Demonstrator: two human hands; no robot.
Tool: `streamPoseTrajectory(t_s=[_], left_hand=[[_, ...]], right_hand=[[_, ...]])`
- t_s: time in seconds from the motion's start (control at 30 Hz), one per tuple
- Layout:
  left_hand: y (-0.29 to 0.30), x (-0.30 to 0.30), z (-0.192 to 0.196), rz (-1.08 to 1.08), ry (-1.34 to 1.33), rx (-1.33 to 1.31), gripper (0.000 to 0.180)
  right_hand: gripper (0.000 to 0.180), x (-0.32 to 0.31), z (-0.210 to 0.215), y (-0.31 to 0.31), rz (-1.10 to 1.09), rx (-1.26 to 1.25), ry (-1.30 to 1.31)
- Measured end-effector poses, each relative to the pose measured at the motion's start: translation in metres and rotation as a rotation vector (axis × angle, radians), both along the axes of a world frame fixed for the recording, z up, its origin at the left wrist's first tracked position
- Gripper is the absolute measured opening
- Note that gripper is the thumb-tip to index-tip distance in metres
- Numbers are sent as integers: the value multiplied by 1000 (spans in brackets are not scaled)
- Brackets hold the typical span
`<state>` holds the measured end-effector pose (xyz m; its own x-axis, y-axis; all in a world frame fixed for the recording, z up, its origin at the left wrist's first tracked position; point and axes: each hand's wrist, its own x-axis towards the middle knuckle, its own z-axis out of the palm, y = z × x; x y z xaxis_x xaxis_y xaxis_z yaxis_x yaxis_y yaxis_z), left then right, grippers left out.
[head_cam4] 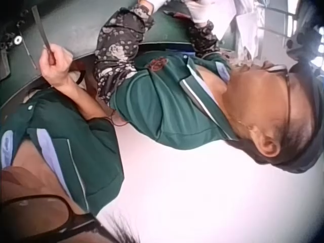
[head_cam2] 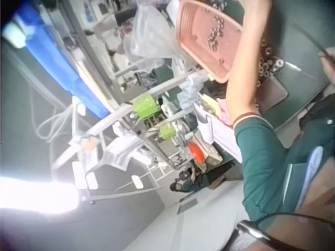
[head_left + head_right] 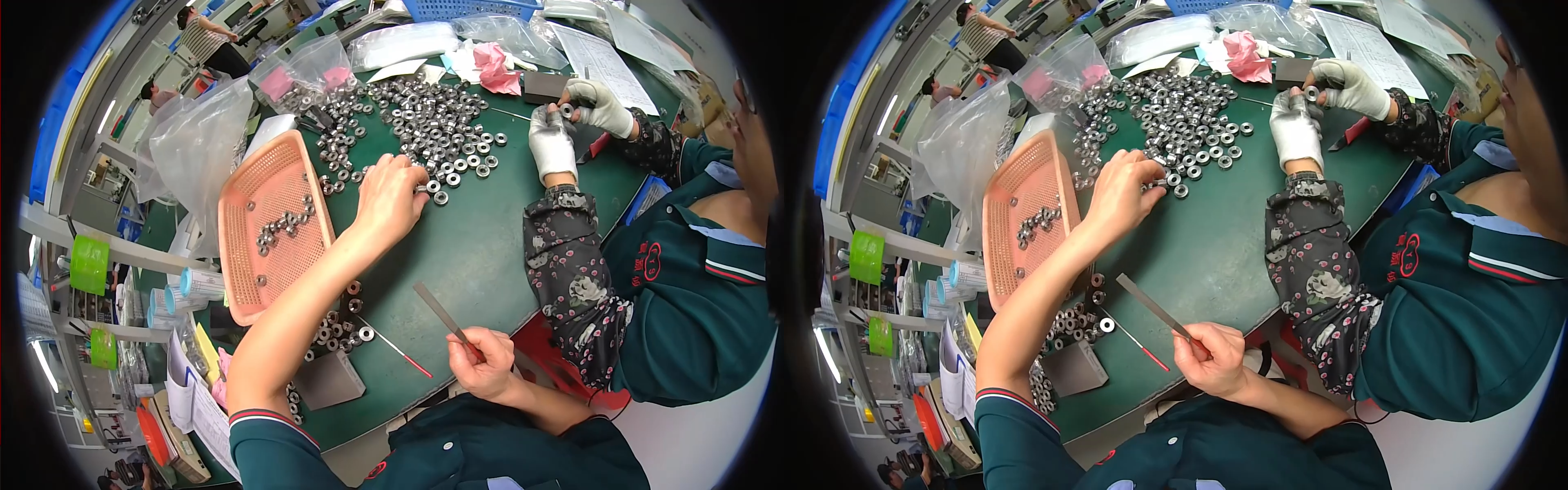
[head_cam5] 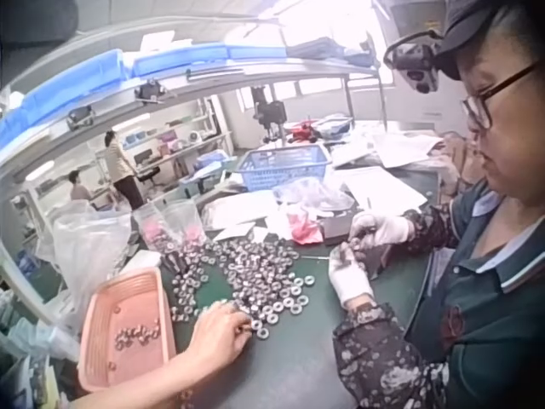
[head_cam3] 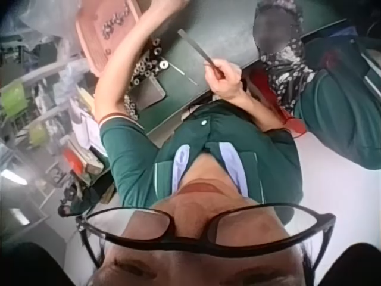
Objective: Deburring and cleaning small metal components using a file and a metal probe at a factory workbench.
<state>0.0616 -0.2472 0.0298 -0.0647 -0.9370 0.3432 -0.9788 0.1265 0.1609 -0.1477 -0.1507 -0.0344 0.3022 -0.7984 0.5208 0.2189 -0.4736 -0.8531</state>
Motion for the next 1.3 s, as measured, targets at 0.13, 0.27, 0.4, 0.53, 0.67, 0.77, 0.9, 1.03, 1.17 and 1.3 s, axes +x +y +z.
streamPoseTrajectory(t_s=[0.13, 0.27, 0.4, 0.53, 0.67, 0.77, 0.9, 1.03, 1.17, 1.3], left_hand=[[-15, 3, -16, 31, -80, 112, 22], [-15, 7, -19, 90, -72, 118, 22], [-12, 11, -14, 71, 6, 178, 21], [-1, 9, -2, 59, 489, 245, 22], [25, 1, 13, 56, 1319, 416, 26], [40, 2, 9, 62, 1454, 395, 29], [54, -7, 14, 129, 1653, 411, 31], [68, -19, 24, 157, 1766, 397, 35], [93, -25, 30, 246, 1997, 410, 28], [124, -33, 27, 246, 2315, 294, 20]], right_hand=[[12, 1, 3, -3, 22, -4, -2], [10, 1, 1, -3, 42, 0, 3], [11, 1, 0, -6, 50, -22, -5], [10, 1, -2, -6, 48, -16, -13], [10, -2, -2, -6, 45, -21, -20], [10, 1, -7, -5, 51, -25, -35], [12, 0, -5, -4, 33, -41, -52], [11, 0, -1, -4, 43, -22, -20], [12, -3, -2, -3, 54, 0, -6], [12, -3, 1, -4, 45, 11, 21]])
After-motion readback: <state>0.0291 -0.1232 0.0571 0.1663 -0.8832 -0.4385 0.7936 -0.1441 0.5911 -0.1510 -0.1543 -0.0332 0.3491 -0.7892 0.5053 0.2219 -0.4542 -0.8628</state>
